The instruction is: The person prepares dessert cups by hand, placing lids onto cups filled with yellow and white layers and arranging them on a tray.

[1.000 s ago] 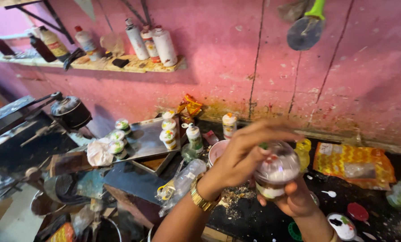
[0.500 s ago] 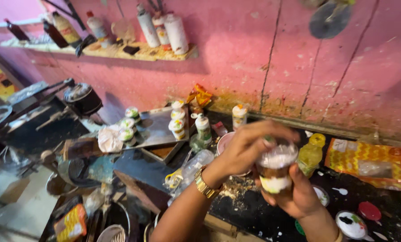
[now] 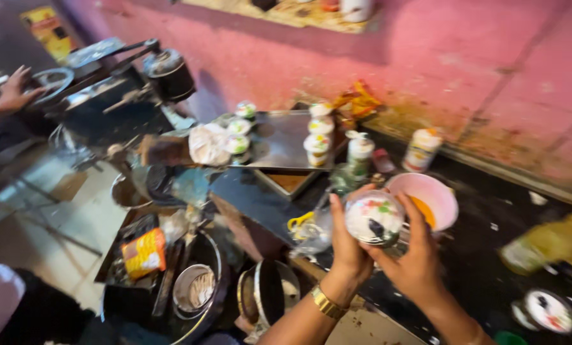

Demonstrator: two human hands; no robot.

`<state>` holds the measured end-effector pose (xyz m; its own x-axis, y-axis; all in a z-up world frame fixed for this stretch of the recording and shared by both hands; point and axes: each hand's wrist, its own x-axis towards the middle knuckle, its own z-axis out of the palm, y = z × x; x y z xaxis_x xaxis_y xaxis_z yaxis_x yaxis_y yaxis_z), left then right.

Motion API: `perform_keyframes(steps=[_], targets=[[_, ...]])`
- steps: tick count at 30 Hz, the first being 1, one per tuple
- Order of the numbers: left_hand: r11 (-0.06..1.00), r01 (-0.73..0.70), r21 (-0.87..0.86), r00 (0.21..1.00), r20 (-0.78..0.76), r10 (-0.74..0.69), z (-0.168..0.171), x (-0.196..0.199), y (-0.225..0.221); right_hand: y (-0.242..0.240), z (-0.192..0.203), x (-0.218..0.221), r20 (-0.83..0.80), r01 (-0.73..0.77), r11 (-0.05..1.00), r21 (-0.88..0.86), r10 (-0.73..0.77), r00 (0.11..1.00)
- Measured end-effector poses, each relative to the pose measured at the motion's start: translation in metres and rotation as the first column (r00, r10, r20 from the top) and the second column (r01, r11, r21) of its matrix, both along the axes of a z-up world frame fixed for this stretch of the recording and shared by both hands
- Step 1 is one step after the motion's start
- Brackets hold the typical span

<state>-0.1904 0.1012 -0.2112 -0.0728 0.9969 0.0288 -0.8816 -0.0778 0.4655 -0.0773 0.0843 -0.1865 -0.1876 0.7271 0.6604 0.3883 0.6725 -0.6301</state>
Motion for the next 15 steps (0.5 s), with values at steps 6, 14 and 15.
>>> perform_keyframes(steps=[6,14,15], targets=[[0.982,-0.184,-0.046,0.981,-0.064,0.181,-0.042,-0.07,0.025,0.056,-0.035,-0.057,-0.362,-0.324,0.856,-0.404,0.176,0.915],[0.862,-0.455,-0.225,0.887,-0.197,0.417,-0.123,-0.193,0.01,0.189,-0.128,-0.185,-0.401,-0.318,0.883,-0.345,0.167,0.901],[0.84,-0.478,-0.255,0.873,-0.241,0.424,-0.139,-0.205,-0.004,0.21,-0.142,-0.208,-0.412,-0.31,0.88,-0.36,0.148,0.899]])
